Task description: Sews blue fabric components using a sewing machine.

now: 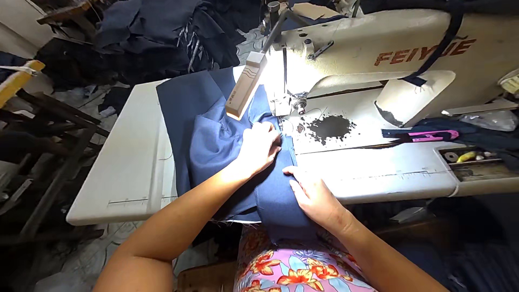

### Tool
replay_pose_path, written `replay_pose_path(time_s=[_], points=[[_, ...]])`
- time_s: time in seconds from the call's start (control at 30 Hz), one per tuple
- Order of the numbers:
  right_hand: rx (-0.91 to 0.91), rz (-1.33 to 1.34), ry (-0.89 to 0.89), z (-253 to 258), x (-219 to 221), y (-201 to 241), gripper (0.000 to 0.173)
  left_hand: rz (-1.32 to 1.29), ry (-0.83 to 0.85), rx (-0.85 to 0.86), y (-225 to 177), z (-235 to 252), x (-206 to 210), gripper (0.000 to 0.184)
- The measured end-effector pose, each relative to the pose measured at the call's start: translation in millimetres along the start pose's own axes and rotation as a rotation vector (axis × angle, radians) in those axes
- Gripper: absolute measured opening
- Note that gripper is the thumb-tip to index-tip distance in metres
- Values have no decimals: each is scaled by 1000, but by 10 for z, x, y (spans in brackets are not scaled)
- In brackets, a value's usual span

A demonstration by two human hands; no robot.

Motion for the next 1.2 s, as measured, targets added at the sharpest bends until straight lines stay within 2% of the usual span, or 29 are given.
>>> replay_pose_path(time_s=[0.07,0.17,0.23,0.33,0.53,0.7,0.8,0.93,1.0,1.07,1.13,1.2], points=[[4,-9,7,-3,1,1,35,7,-97,92,-20,-38,-25,19],[-17,-13,-18,-6,11,1,36,48,-153,185,-75,-46,-55,17],[-58,-12,-64,-18,25,-5,38,100,-88,131,-67,-13,-49,21],[-91,-2,-98,-37,27,-4,41,104,126,-30,23,53,-22,42],[-149,-9,-100,-62,43,-13,52,-50,94,99,155,40,-55,55],[-202,-4,-95,-92,41,-9,56,-204,151,148,237,-50,-229,42],[-233,34,-104,-93,40,-25,53,-336,64,209,204,-144,-420,26],[-221,78,-149,-101,31,-77,33,-493,-108,273,37,-224,-622,6],[-222,71,-183,-98,17,-76,27,-337,-205,379,-78,-247,-611,6],[-206,58,-208,-91,2,-70,24,-171,-264,500,-158,-216,-527,14],[-186,40,-217,-92,1,-73,24,-81,-244,589,-166,-116,-402,20],[-151,32,-217,-82,7,-80,25,11,-172,591,-122,30,-266,19]])
Point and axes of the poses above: each hand's wrist, its own z-axis towards the middle knuckle, its own x-axis out of the palm, y = z × x, the point moved 4 cm from there along z, towards the middle knuckle, and after that the axes turned 6 degrees about -x, right-handed, at the moved point
